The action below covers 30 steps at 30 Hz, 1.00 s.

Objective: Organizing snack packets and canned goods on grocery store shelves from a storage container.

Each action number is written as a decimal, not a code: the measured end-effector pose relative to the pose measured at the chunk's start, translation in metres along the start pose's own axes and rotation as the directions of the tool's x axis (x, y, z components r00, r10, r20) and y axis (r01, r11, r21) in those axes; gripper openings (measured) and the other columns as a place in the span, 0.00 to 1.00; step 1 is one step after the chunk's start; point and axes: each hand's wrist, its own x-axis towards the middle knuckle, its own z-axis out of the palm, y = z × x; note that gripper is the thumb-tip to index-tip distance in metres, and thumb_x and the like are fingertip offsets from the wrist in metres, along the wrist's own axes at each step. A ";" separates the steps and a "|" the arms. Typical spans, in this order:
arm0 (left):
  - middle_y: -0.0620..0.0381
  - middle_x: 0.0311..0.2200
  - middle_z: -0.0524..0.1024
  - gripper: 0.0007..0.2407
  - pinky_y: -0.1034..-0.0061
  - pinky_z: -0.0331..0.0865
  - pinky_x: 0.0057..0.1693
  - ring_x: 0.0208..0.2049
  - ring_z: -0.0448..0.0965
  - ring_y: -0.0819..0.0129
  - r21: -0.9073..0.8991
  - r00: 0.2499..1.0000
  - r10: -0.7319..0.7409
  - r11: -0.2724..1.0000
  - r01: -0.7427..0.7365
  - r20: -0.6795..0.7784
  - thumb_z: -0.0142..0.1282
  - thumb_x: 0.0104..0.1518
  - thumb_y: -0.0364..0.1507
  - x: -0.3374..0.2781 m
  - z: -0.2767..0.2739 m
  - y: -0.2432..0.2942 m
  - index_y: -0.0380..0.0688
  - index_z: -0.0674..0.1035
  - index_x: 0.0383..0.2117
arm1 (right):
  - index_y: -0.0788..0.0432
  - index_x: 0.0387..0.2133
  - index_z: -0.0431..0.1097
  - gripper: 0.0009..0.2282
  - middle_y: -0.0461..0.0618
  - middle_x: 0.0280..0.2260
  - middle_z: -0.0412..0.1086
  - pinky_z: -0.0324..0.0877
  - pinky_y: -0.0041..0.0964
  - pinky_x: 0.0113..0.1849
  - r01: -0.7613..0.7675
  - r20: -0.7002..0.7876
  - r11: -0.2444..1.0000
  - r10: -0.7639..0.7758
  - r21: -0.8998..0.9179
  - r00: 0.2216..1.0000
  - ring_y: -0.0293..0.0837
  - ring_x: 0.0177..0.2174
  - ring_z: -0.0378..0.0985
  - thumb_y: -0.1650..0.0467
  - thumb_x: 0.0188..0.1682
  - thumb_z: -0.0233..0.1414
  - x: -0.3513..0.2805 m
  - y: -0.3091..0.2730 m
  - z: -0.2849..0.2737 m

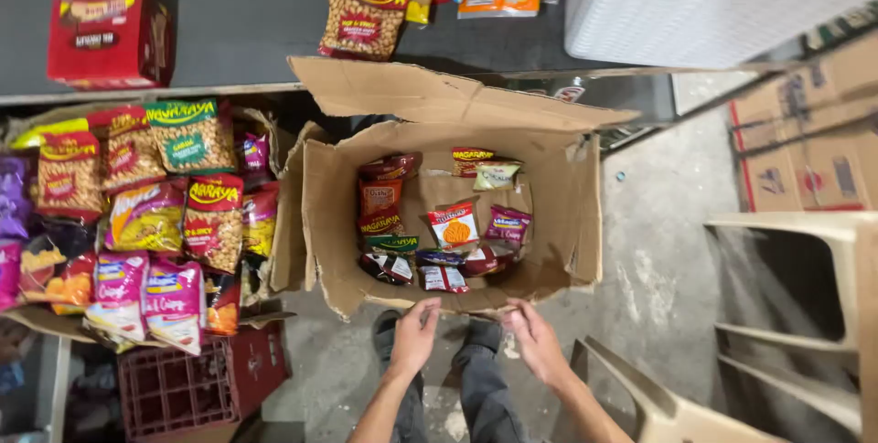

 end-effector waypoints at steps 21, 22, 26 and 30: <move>0.52 0.46 0.79 0.09 0.54 0.65 0.53 0.53 0.72 0.52 0.602 0.878 0.478 0.708 -0.368 -0.025 0.55 0.55 0.27 0.205 0.071 -0.033 0.46 0.81 0.41 | 0.64 0.45 0.71 0.21 0.57 0.37 0.78 0.70 0.47 0.46 -0.088 -0.331 0.981 0.026 -0.175 0.943 0.51 0.40 0.79 0.57 0.60 0.42 0.268 0.087 -0.005; 0.52 0.46 0.79 0.09 0.54 0.65 0.53 0.53 0.72 0.52 0.601 0.876 0.481 0.709 -0.369 -0.029 0.55 0.55 0.27 0.218 0.076 -0.036 0.46 0.81 0.41 | 0.64 0.45 0.71 0.21 0.57 0.37 0.78 0.70 0.47 0.46 -0.084 -0.332 0.980 0.021 -0.178 0.943 0.51 0.40 0.79 0.57 0.60 0.42 0.280 0.095 -0.002; 0.52 0.48 0.78 0.12 0.51 0.64 0.55 0.55 0.70 0.52 0.592 0.959 0.281 0.781 -0.201 -0.044 0.56 0.58 0.31 0.274 0.099 -0.050 0.45 0.79 0.46 | 0.63 0.48 0.69 0.22 0.60 0.36 0.77 0.71 0.49 0.46 -0.139 -0.355 0.990 0.123 -0.018 0.927 0.56 0.39 0.79 0.56 0.58 0.42 0.330 0.119 -0.003; 0.45 0.52 0.75 0.19 0.50 0.63 0.59 0.58 0.68 0.49 0.628 0.969 0.247 0.759 -0.175 -0.029 0.59 0.56 0.35 0.344 0.129 -0.099 0.42 0.75 0.52 | 0.60 0.48 0.71 0.21 0.60 0.44 0.74 0.66 0.50 0.48 -0.116 -0.444 0.987 0.054 -0.114 0.894 0.57 0.46 0.75 0.55 0.58 0.47 0.395 0.166 0.001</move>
